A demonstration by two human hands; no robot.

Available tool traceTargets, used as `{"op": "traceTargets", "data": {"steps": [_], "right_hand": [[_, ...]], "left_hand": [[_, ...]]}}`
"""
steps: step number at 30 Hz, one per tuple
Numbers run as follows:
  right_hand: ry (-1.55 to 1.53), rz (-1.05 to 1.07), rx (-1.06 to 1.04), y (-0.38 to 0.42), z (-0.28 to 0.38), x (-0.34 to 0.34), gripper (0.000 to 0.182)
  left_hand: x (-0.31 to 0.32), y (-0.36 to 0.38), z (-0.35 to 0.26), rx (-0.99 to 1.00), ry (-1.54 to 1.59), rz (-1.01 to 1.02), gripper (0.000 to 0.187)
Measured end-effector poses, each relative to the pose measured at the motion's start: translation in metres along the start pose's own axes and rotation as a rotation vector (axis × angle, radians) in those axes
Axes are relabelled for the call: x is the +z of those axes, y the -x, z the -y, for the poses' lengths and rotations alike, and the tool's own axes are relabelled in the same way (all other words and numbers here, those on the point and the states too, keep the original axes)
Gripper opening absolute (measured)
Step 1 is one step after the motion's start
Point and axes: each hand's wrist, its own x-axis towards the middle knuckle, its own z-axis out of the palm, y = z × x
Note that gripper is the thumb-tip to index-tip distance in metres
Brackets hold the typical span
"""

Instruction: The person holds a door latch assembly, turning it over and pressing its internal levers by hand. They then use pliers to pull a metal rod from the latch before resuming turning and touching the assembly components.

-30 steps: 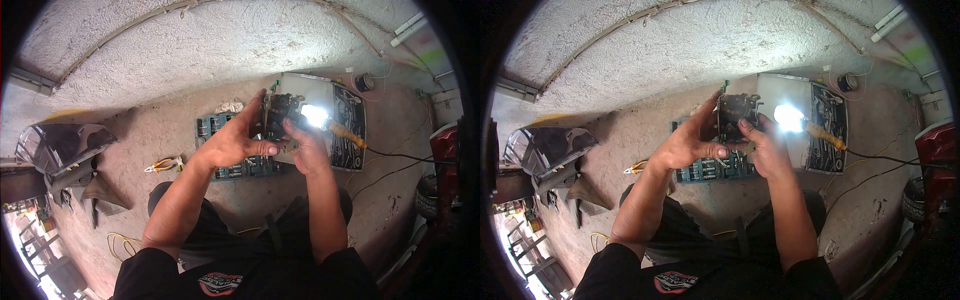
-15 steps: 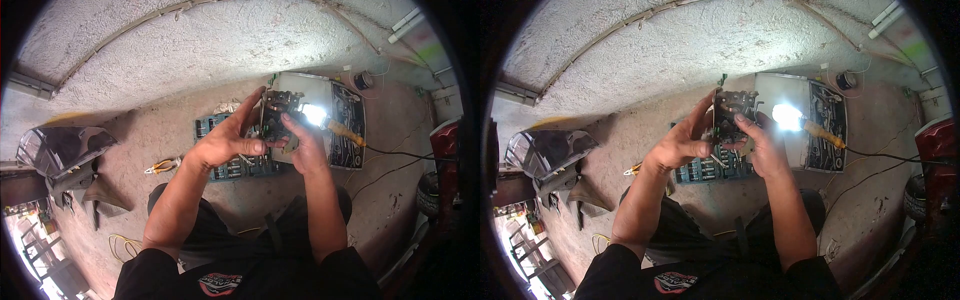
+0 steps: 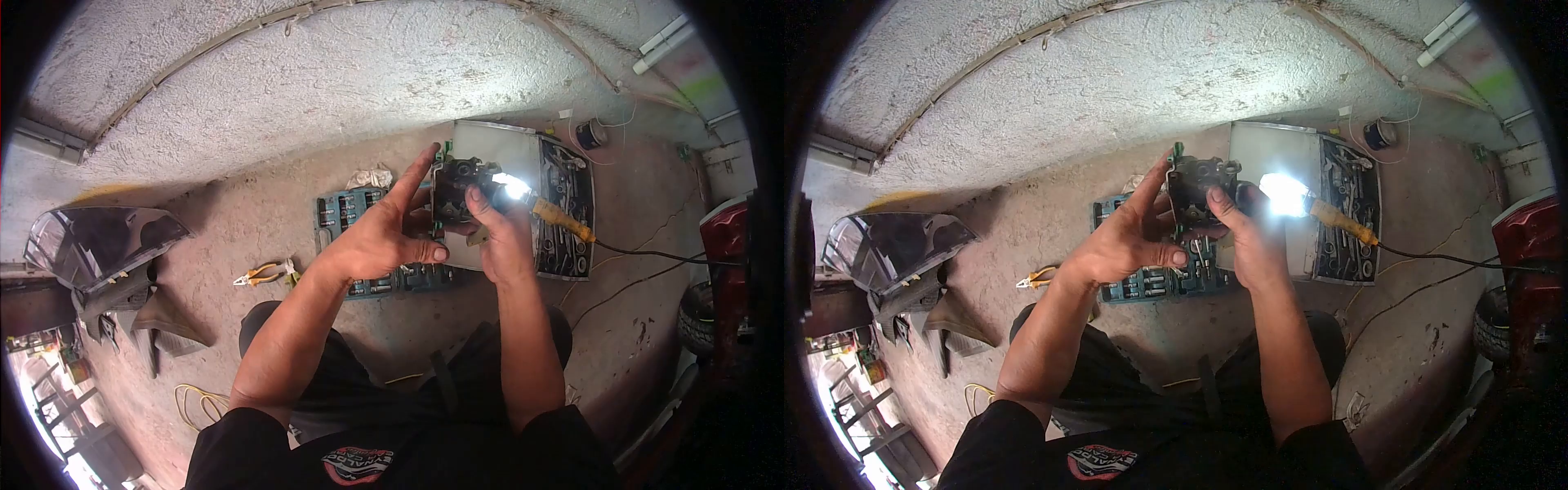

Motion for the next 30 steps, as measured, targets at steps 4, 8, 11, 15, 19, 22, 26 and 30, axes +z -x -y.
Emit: {"op": "traceTargets", "data": {"steps": [4, 8, 11, 15, 19, 22, 26, 30], "right_hand": [[0.092, -0.114, -0.066, 0.000, 0.000, 0.006, 0.040], [-0.108, -0.150, -0.159, -0.001, -0.010, 0.011, 0.034], [-0.131, -0.182, -0.214, -0.007, -0.029, 0.000, 0.035], [-0.091, -0.191, -0.236, -0.008, -0.032, 0.000, 0.035], [-0.097, -0.189, -0.144, -0.014, -0.029, -0.003, 0.035], [-0.053, -0.112, -0.049, -0.015, -0.018, -0.007, 0.038], [-0.050, -0.146, -0.060, -0.016, -0.017, -0.010, 0.037], [-0.050, -0.036, -0.041, -0.014, -0.012, -0.011, 0.041]], "left_hand": [[0.001, -0.001, 0.003, 0.061, -0.044, -0.037, 0.117], [0.000, -0.005, 0.021, 0.008, 0.171, -0.131, 0.102], [0.000, -0.007, 0.022, -0.085, 0.335, -0.098, 0.086], [0.006, -0.005, 0.018, -0.074, 0.261, -0.082, 0.086], [0.013, -0.004, 0.019, -0.014, 0.086, -0.077, 0.086], [0.009, -0.005, 0.020, -0.028, -0.022, -0.093, 0.086], [-0.002, -0.005, 0.016, -0.057, -0.038, -0.074, 0.085], [-0.008, -0.002, 0.011, -0.097, 0.271, -0.070, 0.084]]}}
